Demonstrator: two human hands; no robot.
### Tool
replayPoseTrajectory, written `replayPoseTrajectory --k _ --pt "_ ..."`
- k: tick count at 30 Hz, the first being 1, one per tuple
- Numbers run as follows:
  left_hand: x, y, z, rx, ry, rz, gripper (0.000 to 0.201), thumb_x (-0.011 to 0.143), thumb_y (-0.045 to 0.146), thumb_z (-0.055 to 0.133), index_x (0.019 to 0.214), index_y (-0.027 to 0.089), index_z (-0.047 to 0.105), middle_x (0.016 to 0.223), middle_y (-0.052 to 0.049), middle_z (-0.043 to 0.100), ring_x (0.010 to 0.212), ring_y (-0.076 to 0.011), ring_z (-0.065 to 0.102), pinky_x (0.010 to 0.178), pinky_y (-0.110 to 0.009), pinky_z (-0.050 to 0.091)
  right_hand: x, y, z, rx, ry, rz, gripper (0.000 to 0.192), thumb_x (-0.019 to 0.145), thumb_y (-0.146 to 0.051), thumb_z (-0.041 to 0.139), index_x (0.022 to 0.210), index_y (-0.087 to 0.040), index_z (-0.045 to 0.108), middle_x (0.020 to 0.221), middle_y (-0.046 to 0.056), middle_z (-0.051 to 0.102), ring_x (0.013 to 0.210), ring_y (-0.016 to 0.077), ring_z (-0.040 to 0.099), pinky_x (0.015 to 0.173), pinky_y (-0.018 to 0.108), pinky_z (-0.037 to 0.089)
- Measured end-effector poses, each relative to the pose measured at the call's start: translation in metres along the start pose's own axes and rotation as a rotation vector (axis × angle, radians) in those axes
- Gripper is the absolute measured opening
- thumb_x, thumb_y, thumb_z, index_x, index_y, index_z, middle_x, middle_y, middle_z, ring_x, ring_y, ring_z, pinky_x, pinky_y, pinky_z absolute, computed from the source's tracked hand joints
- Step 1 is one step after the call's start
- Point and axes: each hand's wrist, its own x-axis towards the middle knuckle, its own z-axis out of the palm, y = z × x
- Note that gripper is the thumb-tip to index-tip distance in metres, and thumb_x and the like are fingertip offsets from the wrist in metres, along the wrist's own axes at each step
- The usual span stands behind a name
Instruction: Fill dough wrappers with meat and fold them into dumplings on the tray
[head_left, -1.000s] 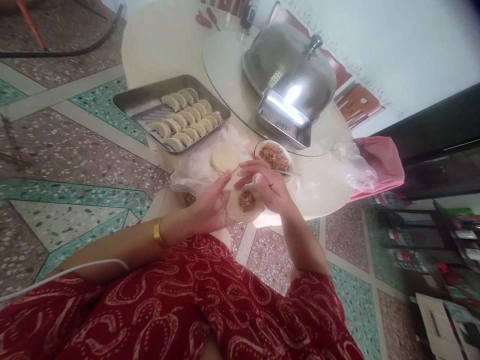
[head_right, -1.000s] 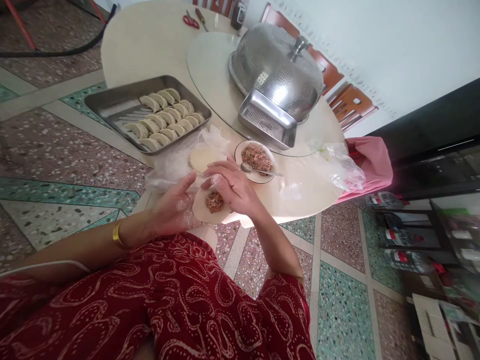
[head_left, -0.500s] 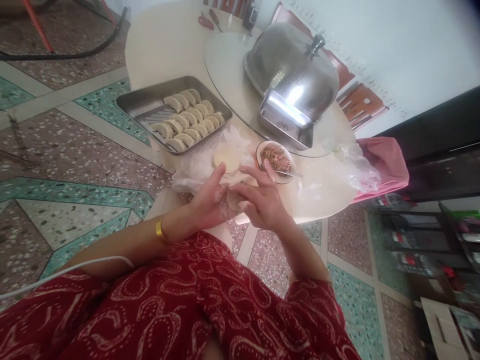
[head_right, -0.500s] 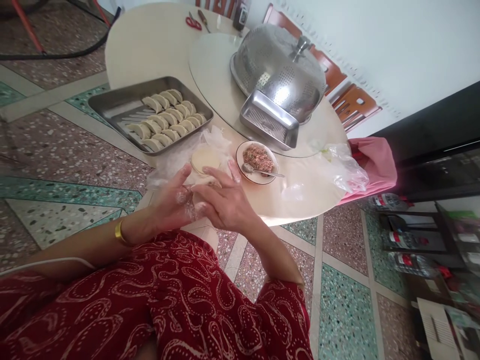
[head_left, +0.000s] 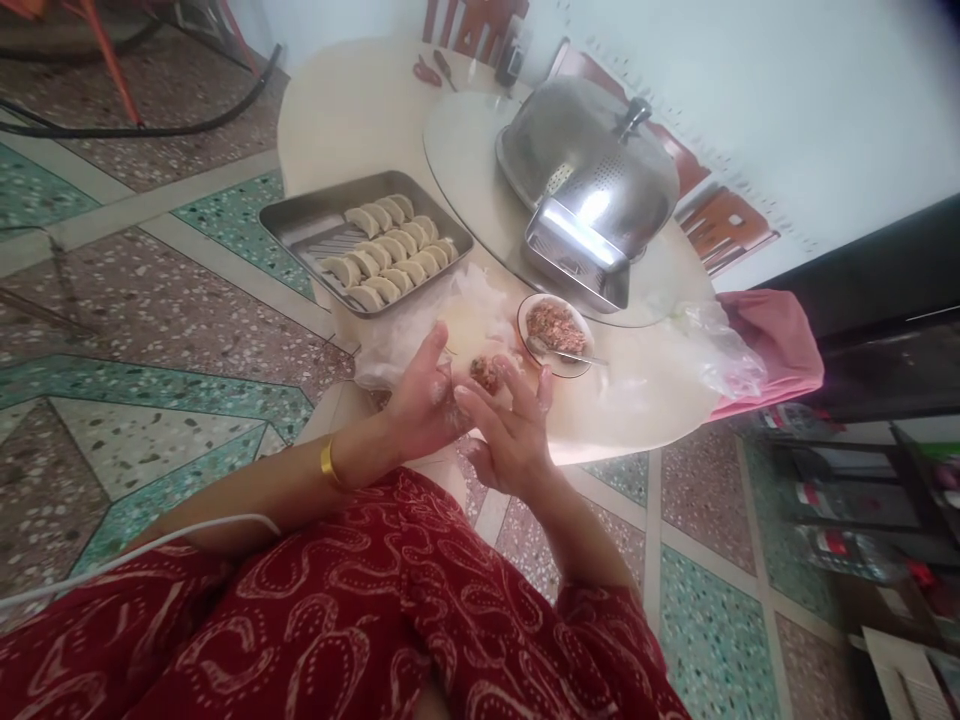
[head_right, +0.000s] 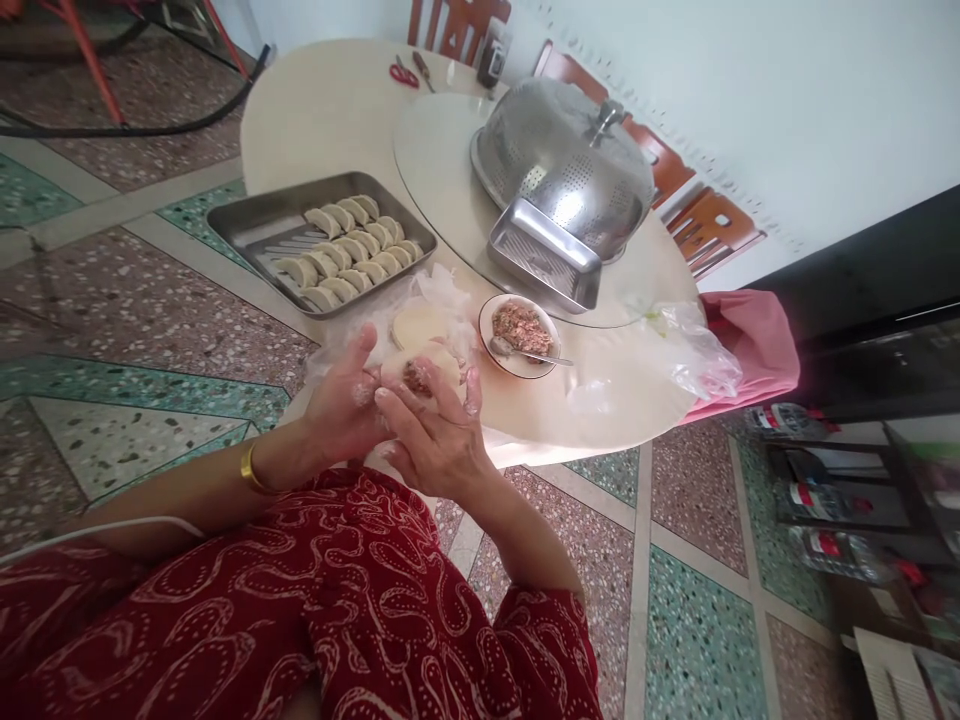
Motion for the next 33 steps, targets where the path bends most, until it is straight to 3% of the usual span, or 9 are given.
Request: replayPoseTrajectory --k 6,11,15,20,25,33 --pt "0.001 0.003 -0.001 -0.015 0.005 0.04 0.07 0.094 0.065 0.026 0.127 0.014 0.058 0.103 -0.012 0.073 0.107 -0.0291 0.065 0.095 -0.043 0.052 -0.006 -0.006 0.008 0.035 0.031 -0.005 0.043 0.099 -0.036 0.03 0.126 -0.018 0.057 0.123 0.005 0.071 0.15 0.0239 0.026 0.126 0.052 0.002" --pt "0.004 0.005 -0.008 -0.005 -0.068 0.072 0.066 0.093 0.063 0.033 0.127 0.011 0.058 0.113 -0.014 0.07 0.114 -0.031 0.062 0.099 -0.045 0.048 -0.019 -0.007 0.001 0.056 0.02 0.021 0.036 0.097 -0.036 0.036 0.122 -0.026 0.058 0.121 0.0 0.072 0.143 0.0237 0.039 0.125 0.052 0.006" --pt "0.004 0.005 -0.014 0.045 -0.086 0.063 0.062 0.091 0.061 0.042 0.127 0.012 0.057 0.116 -0.014 0.069 0.119 -0.0327 0.059 0.101 -0.05 0.046 -0.034 0.005 -0.009 -0.005 0.181 0.071 0.021 0.091 -0.029 0.05 0.107 -0.031 0.062 0.11 -0.001 0.074 0.134 0.0238 0.049 0.121 0.057 0.019" --pt "-0.001 0.003 -0.007 0.133 -0.11 0.025 0.046 0.092 0.047 0.047 0.122 0.015 0.06 0.116 -0.011 0.069 0.123 -0.0304 0.058 0.104 -0.048 0.045 -0.046 0.024 -0.002 -0.146 0.306 0.23 0.024 0.082 -0.022 0.062 0.104 -0.032 0.061 0.13 0.002 0.061 0.136 0.0252 0.042 0.114 0.057 0.032" --pt "-0.008 0.001 0.006 0.167 -0.086 0.019 0.039 0.093 0.039 0.049 0.119 0.014 0.064 0.113 -0.009 0.071 0.12 -0.0278 0.06 0.106 -0.045 0.045 -0.042 0.03 0.006 -0.208 0.355 0.189 0.027 0.082 -0.026 0.059 0.108 -0.035 0.058 0.138 0.001 0.051 0.135 0.0258 0.042 0.11 0.058 0.035" --pt "-0.017 -0.001 0.017 0.167 -0.111 0.001 0.042 0.095 0.042 0.046 0.115 0.011 0.066 0.111 -0.011 0.072 0.122 -0.0274 0.059 0.107 -0.043 0.044 -0.031 0.043 0.007 -0.328 0.488 0.093 0.032 0.085 -0.022 0.059 0.115 -0.034 0.055 0.145 0.003 0.044 0.138 0.0219 0.038 0.109 0.051 0.041"
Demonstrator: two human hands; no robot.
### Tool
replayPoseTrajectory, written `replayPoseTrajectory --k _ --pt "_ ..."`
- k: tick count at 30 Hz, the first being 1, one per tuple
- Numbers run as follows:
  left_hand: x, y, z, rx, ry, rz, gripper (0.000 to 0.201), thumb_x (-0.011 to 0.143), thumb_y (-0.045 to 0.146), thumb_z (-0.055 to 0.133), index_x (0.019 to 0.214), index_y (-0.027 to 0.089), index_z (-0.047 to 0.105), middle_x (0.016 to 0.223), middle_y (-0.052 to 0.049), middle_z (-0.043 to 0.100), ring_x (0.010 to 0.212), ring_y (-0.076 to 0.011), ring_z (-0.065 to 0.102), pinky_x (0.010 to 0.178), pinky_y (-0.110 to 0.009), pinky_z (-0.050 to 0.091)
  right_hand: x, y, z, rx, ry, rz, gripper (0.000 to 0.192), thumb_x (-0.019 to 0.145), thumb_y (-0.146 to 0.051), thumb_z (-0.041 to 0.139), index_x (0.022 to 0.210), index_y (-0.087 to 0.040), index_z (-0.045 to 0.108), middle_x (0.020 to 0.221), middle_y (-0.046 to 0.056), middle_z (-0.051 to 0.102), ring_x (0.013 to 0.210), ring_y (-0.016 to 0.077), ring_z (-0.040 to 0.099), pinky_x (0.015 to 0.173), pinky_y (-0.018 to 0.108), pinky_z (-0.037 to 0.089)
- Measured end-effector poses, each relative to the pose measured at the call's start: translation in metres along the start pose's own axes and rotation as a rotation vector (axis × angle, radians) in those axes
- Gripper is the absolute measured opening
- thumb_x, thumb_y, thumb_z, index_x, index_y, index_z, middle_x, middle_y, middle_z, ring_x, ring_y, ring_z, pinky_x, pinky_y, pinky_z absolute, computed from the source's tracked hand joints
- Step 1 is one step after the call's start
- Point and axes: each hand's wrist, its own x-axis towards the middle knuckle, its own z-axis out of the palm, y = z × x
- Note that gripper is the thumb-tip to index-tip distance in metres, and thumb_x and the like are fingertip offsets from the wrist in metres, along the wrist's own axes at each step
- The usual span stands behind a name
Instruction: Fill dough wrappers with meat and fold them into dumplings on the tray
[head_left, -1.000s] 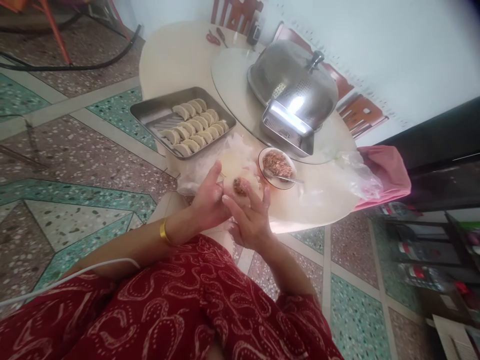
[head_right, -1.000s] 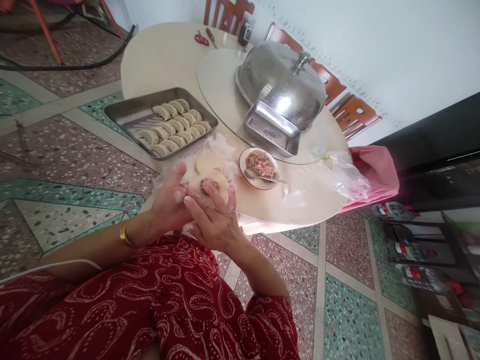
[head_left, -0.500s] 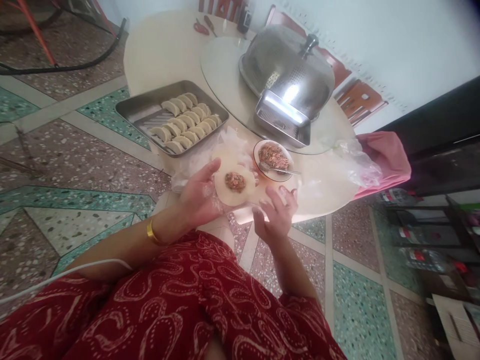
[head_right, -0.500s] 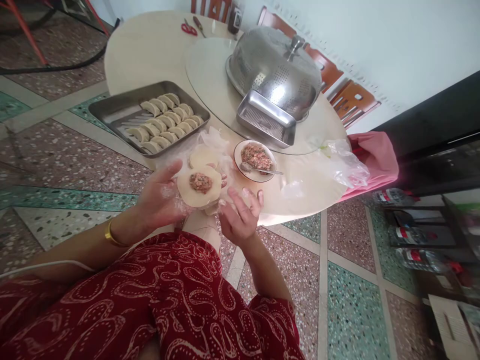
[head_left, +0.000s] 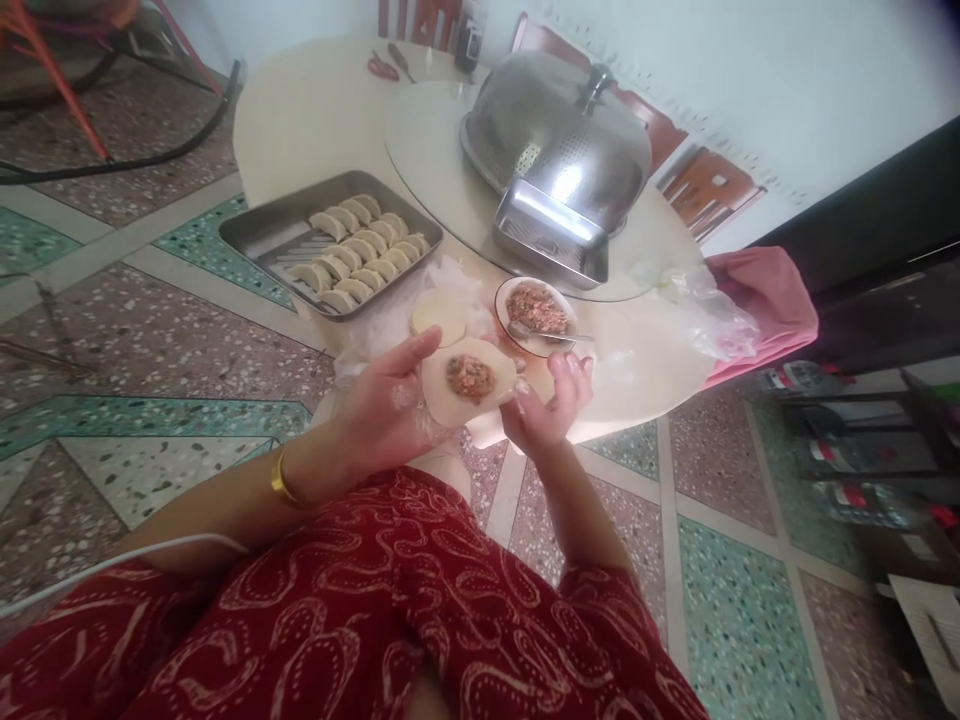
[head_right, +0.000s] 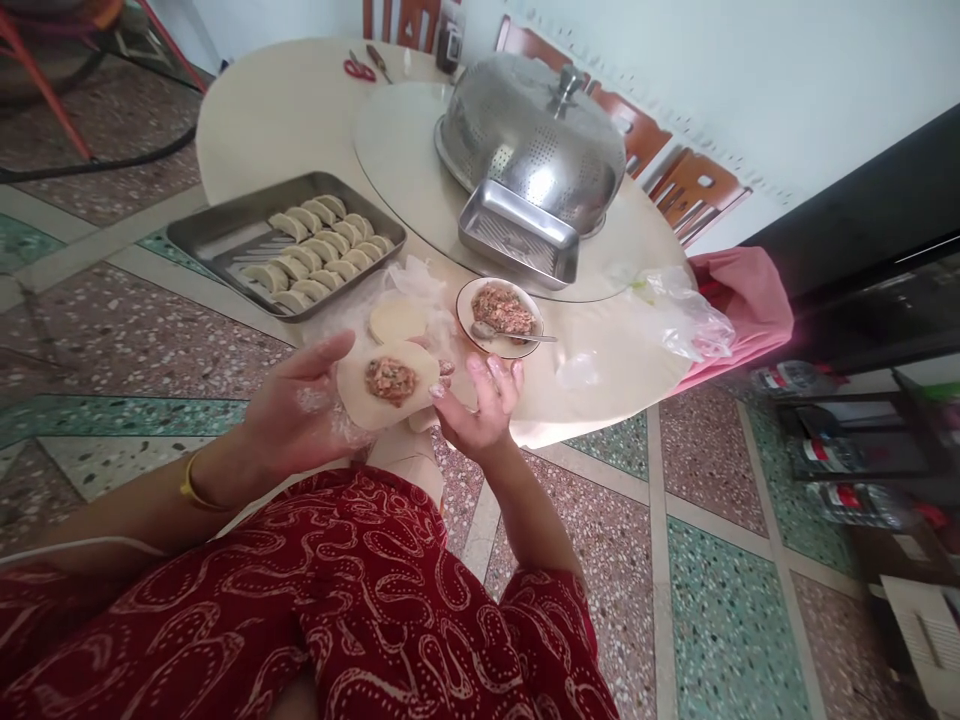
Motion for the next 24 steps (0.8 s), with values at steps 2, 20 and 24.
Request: replayPoseTrajectory --k 2,20,24 --pt "-0.002 0.001 0.004 0.001 0.0 0.003 0.042 0.094 0.041 0.047 0.115 0.01 0.066 0.111 -0.012 0.072 0.122 -0.0274 0.059 0.108 -0.043 0.043 0.001 0.001 0.004 -0.019 0.037 -0.009 0.038 0.084 -0.023 0.062 0.118 -0.037 0.053 0.144 0.003 0.044 0.137 0.0223 0.039 0.109 0.051 0.042" --pt "0.006 -0.023 -0.04 0.373 0.14 0.016 0.023 0.085 0.029 0.061 0.102 0.019 0.074 0.098 -0.002 0.073 0.097 -0.0156 0.066 0.08 -0.021 0.052 -0.015 -0.028 0.0 0.304 -0.101 -0.017 0.018 0.081 -0.028 0.065 0.092 -0.042 0.064 0.111 -0.004 0.064 0.109 0.0193 0.054 0.096 0.04 0.048" --pt "0.005 -0.026 -0.053 0.53 0.157 0.086 0.018 0.085 0.031 0.059 0.09 0.021 0.074 0.087 0.002 0.07 0.082 -0.0124 0.063 0.068 -0.017 0.05 -0.009 -0.041 0.001 0.426 -0.152 0.085 0.012 0.085 -0.024 0.058 0.09 -0.033 0.062 0.118 0.001 0.062 0.114 0.0204 0.053 0.094 0.041 0.05"
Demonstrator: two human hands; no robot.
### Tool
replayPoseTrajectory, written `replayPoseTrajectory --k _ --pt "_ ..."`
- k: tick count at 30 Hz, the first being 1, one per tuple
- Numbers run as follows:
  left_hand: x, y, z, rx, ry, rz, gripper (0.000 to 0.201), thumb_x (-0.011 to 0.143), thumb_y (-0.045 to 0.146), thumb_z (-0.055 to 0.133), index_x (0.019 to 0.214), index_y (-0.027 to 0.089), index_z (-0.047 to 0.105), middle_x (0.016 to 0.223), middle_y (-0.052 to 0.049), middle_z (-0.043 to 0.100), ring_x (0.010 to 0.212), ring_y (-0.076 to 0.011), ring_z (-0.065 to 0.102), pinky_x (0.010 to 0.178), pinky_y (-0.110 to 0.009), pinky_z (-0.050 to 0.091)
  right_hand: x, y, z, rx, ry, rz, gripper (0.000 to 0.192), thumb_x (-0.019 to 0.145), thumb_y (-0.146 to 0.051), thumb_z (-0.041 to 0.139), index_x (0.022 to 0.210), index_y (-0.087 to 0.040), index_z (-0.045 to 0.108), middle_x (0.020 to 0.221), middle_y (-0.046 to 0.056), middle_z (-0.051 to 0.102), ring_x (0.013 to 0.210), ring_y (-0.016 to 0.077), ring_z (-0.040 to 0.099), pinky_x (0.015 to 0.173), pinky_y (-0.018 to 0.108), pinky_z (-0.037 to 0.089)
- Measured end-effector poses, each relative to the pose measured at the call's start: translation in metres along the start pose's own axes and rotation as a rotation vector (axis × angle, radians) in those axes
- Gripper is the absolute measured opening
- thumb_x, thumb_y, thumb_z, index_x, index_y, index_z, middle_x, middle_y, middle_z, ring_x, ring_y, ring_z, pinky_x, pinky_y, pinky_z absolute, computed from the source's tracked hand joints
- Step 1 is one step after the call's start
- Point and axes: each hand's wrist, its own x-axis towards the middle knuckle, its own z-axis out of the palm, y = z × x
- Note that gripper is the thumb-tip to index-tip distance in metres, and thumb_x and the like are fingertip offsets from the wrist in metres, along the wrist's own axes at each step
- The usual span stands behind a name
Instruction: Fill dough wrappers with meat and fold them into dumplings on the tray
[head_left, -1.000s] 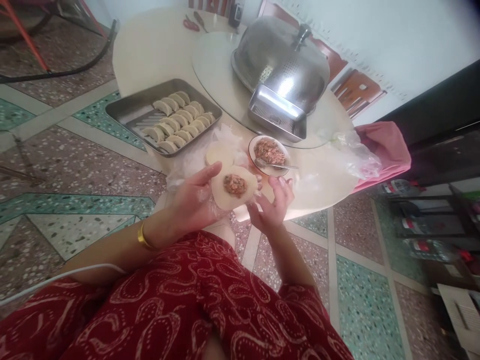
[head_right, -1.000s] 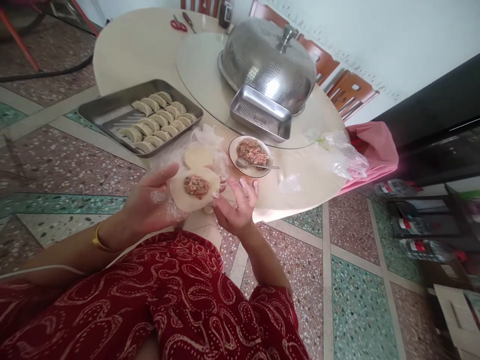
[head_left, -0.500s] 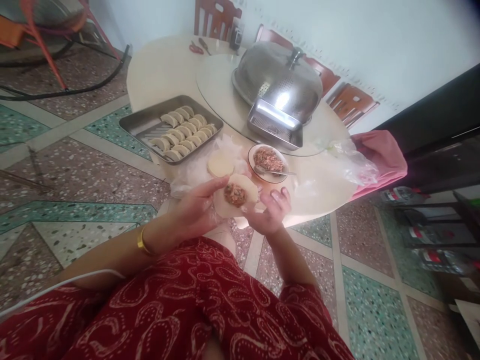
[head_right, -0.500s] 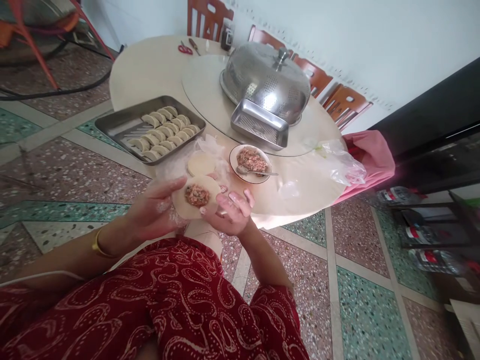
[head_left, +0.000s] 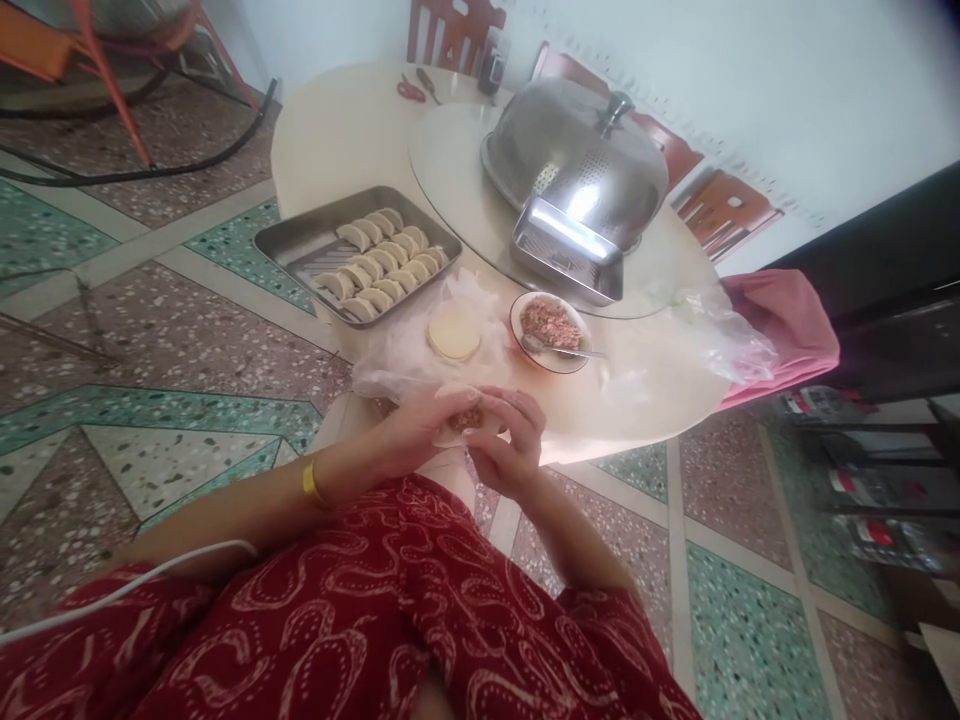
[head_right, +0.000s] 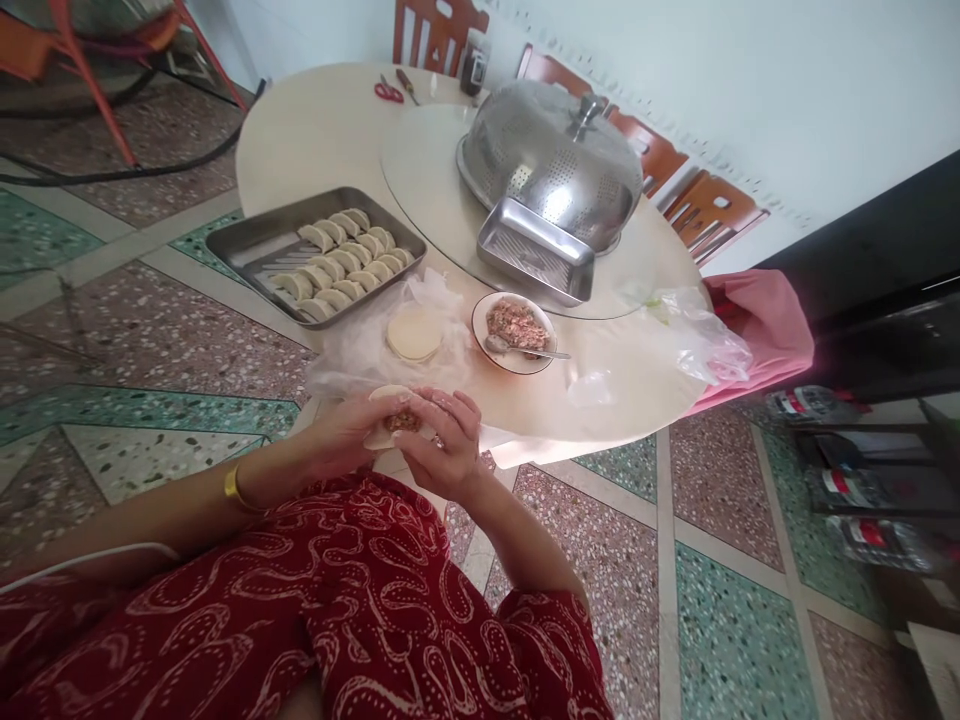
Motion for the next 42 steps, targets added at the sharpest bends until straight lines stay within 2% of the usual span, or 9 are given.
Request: replayPoseTrajectory --k 6,12,16,21,27,30,34,39,42 --pt "-0.003 -0.002 -0.005 0.172 0.048 0.049 0.02 0.088 0.034 0.056 0.084 0.023 0.072 0.081 0.0 0.069 0.074 -0.015 0.062 0.064 -0.022 0.049 -0.002 -0.008 0.007 0.027 -0.03 0.129 0.008 0.086 -0.022 0.056 0.088 -0.028 0.061 0.115 0.005 0.062 0.114 0.0231 0.053 0.093 0.043 0.051" --pt "-0.003 0.006 -0.011 0.416 0.045 0.111 0.015 0.076 0.031 0.073 0.089 0.024 0.076 0.101 -0.002 0.073 0.105 -0.0257 0.061 0.099 -0.032 0.045 0.001 -0.008 0.013 0.097 0.027 0.282 0.008 0.085 -0.019 0.057 0.09 -0.025 0.06 0.121 0.008 0.059 0.118 0.0245 0.052 0.096 0.046 0.051" --pt "-0.002 -0.005 -0.016 0.288 0.048 0.074 0.033 0.093 0.047 0.051 0.1 0.025 0.075 0.113 -0.003 0.071 0.116 -0.0257 0.059 0.103 -0.034 0.044 0.004 -0.008 0.014 0.139 0.043 0.361 0.009 0.085 -0.02 0.057 0.091 -0.026 0.06 0.123 0.008 0.058 0.119 0.0246 0.052 0.096 0.047 0.051" --pt "-0.001 -0.014 -0.019 0.213 0.029 0.022 0.034 0.09 0.049 0.056 0.104 0.024 0.074 0.115 -0.009 0.07 0.117 -0.0254 0.059 0.102 -0.037 0.046 0.005 -0.008 0.013 0.123 0.027 0.415 0.008 0.087 -0.023 0.058 0.094 -0.024 0.059 0.124 0.009 0.056 0.12 0.0251 0.052 0.098 0.048 0.051" --pt "0.0 -0.006 -0.015 0.161 0.009 0.0 0.035 0.089 0.053 0.057 0.102 0.026 0.074 0.119 -0.008 0.068 0.121 -0.0263 0.057 0.099 -0.039 0.049 0.002 -0.002 0.013 0.126 -0.113 0.429 0.025 0.089 -0.025 0.055 0.113 -0.023 0.063 0.139 0.012 0.048 0.131 0.0281 0.044 0.099 0.049 0.051" --pt "-0.001 -0.002 -0.012 0.122 0.028 -0.015 0.033 0.088 0.051 0.058 0.108 0.029 0.072 0.121 -0.006 0.068 0.125 -0.0261 0.055 0.095 -0.037 0.051 -0.001 0.003 0.014 0.163 -0.142 0.406 0.024 0.088 -0.021 0.055 0.109 -0.025 0.067 0.144 0.009 0.045 0.135 0.0277 0.042 0.099 0.048 0.051" --pt "0.0 0.002 -0.009 0.092 0.051 -0.018 0.034 0.091 0.043 0.057 0.122 0.032 0.066 0.125 -0.001 0.066 0.121 -0.0237 0.058 0.09 -0.029 0.052 -0.006 0.005 0.02 0.265 -0.111 0.452 0.018 0.087 -0.021 0.057 0.098 -0.024 0.07 0.147 0.008 0.044 0.132 0.0273 0.048 0.085 0.042 0.058" --pt "0.0 0.001 -0.013 0.163 -0.012 0.104 0.044 0.094 0.05 0.051 0.132 0.03 0.06 0.124 -0.006 0.065 0.115 -0.0224 0.06 0.092 -0.029 0.05 -0.006 0.003 0.029 0.365 -0.013 0.446 0.013 0.09 -0.024 0.054 0.092 -0.023 0.068 0.147 0.01 0.047 0.13 0.0267 0.053 0.082 0.04 0.06" --pt "-0.005 0.005 -0.019 0.339 0.049 0.272 0.041 0.091 0.047 0.057 0.127 0.027 0.062 0.122 -0.008 0.064 0.112 -0.021 0.059 0.094 -0.03 0.048 0.001 0.001 0.03 0.434 0.104 0.46 0.012 0.093 -0.024 0.052 0.092 -0.023 0.063 0.141 0.01 0.053 0.125 0.0231 0.059 0.089 0.041 0.059"
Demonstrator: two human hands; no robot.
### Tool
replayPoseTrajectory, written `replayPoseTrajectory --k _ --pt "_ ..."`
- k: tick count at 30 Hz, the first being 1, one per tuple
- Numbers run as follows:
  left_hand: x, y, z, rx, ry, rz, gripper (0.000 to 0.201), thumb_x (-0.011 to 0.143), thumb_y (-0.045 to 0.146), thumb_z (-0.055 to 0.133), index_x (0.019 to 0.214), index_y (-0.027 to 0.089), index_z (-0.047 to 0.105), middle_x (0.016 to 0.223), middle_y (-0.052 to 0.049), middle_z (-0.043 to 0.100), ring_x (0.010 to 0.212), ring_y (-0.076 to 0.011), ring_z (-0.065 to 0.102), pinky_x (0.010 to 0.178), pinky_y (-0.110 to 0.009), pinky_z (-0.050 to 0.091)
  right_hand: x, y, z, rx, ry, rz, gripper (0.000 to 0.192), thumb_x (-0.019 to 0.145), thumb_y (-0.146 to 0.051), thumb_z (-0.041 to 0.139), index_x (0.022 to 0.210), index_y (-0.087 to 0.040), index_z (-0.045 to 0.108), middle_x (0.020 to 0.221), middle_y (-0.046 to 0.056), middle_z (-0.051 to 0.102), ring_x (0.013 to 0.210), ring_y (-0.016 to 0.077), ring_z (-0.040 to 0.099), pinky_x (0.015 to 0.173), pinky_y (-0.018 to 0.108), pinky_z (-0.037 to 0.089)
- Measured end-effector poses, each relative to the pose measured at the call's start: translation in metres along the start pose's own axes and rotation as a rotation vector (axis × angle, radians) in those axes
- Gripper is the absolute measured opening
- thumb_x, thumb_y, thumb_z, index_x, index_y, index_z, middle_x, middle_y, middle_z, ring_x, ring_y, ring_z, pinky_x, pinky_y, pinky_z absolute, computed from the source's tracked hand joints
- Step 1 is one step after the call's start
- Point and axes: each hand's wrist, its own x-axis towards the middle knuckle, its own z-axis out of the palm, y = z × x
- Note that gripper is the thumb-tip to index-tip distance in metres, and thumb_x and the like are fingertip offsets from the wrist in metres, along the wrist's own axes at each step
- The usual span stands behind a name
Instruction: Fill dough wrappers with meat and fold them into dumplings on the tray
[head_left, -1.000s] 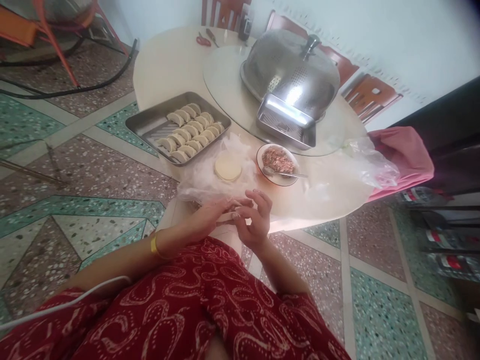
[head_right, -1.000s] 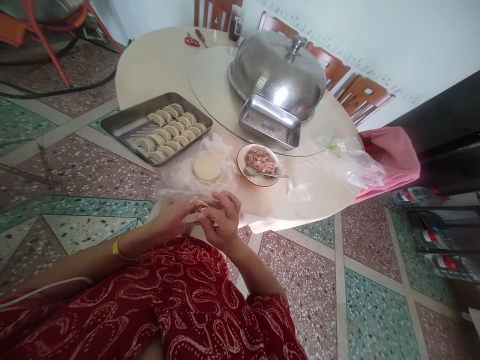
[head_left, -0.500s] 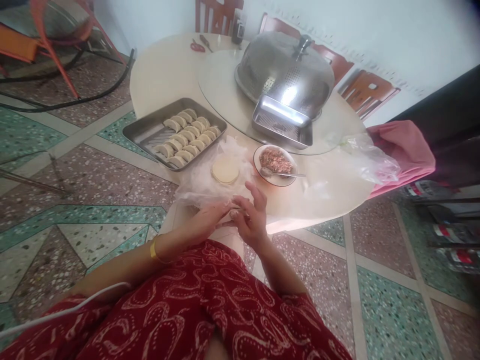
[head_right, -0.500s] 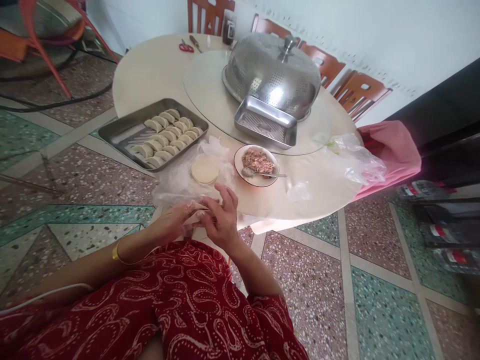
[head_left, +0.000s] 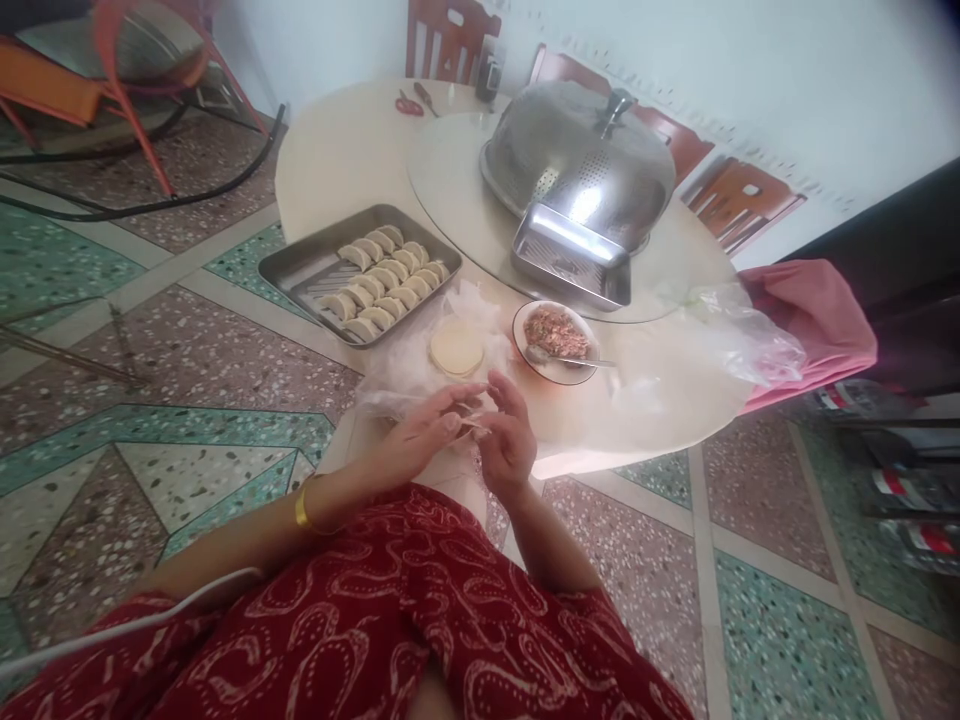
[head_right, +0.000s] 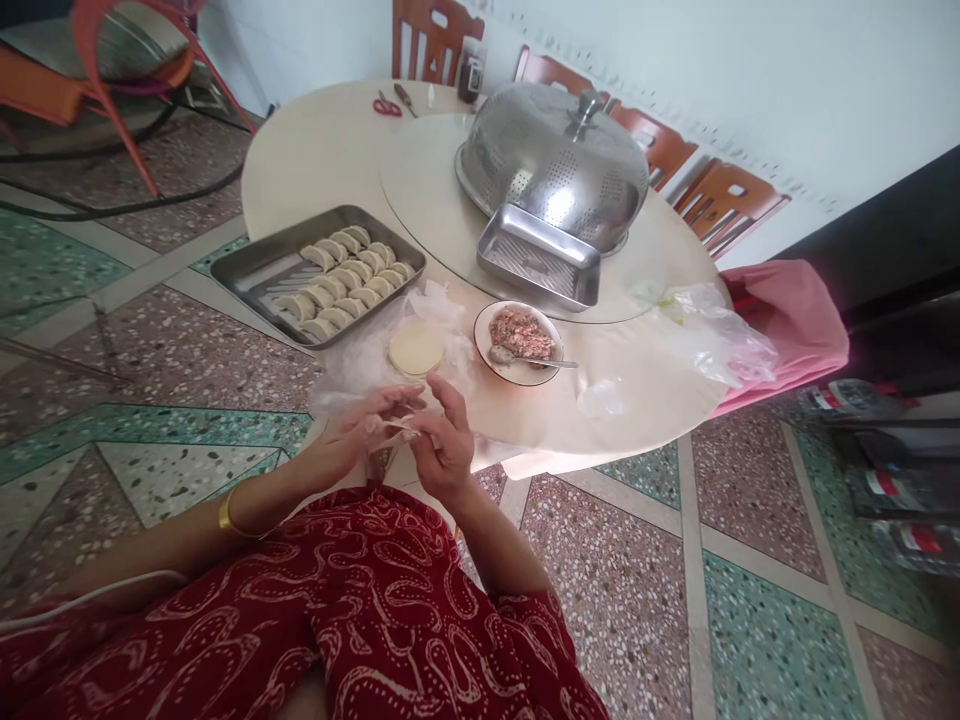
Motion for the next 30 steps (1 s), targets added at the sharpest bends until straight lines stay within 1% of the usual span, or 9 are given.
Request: replayPoseTrajectory --k 3,7,10,12,15,21,23,27,30 --pt "-0.002 0.009 -0.007 0.167 0.096 0.13 0.025 0.088 0.036 0.064 0.109 0.024 0.068 0.108 -0.006 0.065 0.099 -0.0179 0.06 0.086 -0.026 0.048 0.008 -0.007 0.002 0.04 0.027 0.057 0.01 0.094 -0.025 0.051 0.093 -0.022 0.061 0.124 0.01 0.065 0.11 0.02 0.067 0.086 0.037 0.059" --pt "0.0 0.019 -0.012 0.264 0.093 0.14 0.016 0.086 0.033 0.065 0.094 0.02 0.071 0.097 -0.005 0.067 0.091 -0.018 0.061 0.081 -0.026 0.048 0.013 -0.014 0.006 0.127 -0.069 0.236 0.016 0.094 -0.031 0.052 0.087 -0.021 0.062 0.099 0.007 0.072 0.095 0.0184 0.071 0.081 0.033 0.06" --pt "0.001 0.02 -0.016 0.27 0.133 0.118 0.017 0.088 0.033 0.063 0.094 0.02 0.07 0.094 -0.004 0.07 0.088 -0.0168 0.062 0.079 -0.025 0.048 0.012 -0.013 0.01 0.335 -0.104 0.445 0.019 0.092 -0.039 0.056 0.091 -0.022 0.064 0.1 0.004 0.071 0.083 0.0149 0.069 0.064 0.026 0.062" --pt "0.0 0.018 -0.02 0.281 0.167 0.126 0.017 0.09 0.033 0.061 0.099 0.02 0.069 0.096 -0.004 0.07 0.087 -0.0157 0.063 0.079 -0.025 0.049 0.01 -0.012 0.011 0.465 -0.121 0.56 0.022 0.089 -0.043 0.06 0.097 -0.023 0.065 0.107 0.004 0.069 0.082 0.0143 0.068 0.058 0.024 0.062" --pt "-0.004 0.018 -0.023 0.366 0.176 0.217 0.018 0.09 0.03 0.061 0.106 0.022 0.064 0.097 -0.003 0.068 0.084 -0.0141 0.063 0.073 -0.023 0.051 0.01 -0.013 0.011 0.551 -0.147 0.644 0.022 0.084 -0.04 0.068 0.1 -0.026 0.068 0.116 0.004 0.065 0.093 0.016 0.067 0.065 0.026 0.063" --pt "-0.01 0.027 -0.027 0.696 0.161 0.484 0.005 0.088 0.017 0.061 0.092 0.019 0.06 0.104 -0.005 0.062 0.091 -0.012 0.061 0.072 -0.019 0.051 0.013 -0.019 0.01 0.447 -0.144 0.565 0.017 0.083 -0.034 0.07 0.098 -0.027 0.068 0.121 0.006 0.063 0.114 0.0216 0.061 0.091 0.038 0.057" --pt "-0.011 0.029 -0.028 0.793 0.176 0.527 0.008 0.088 0.017 0.061 0.095 0.018 0.06 0.105 -0.007 0.062 0.092 -0.0128 0.061 0.072 -0.02 0.052 0.013 -0.019 0.01 0.407 -0.148 0.533 0.017 0.084 -0.033 0.07 0.1 -0.027 0.068 0.122 0.006 0.063 0.115 0.0216 0.061 0.093 0.039 0.055" --pt "-0.015 0.03 -0.029 0.9 0.213 0.585 0.012 0.087 0.017 0.062 0.099 0.017 0.059 0.105 -0.009 0.061 0.094 -0.0144 0.062 0.07 -0.02 0.054 0.014 -0.021 0.009 0.368 -0.111 0.49 0.016 0.084 -0.03 0.069 0.1 -0.028 0.067 0.123 0.005 0.062 0.114 0.0188 0.061 0.089 0.033 0.054" --pt "-0.018 0.031 -0.029 0.959 0.226 0.61 0.009 0.087 0.017 0.062 0.095 0.017 0.058 0.107 -0.01 0.062 0.097 -0.0164 0.062 0.071 -0.022 0.055 0.015 -0.023 0.009 0.343 -0.1 0.462 0.015 0.085 -0.028 0.068 0.1 -0.028 0.066 0.121 0.005 0.063 0.114 0.0182 0.061 0.095 0.035 0.051"
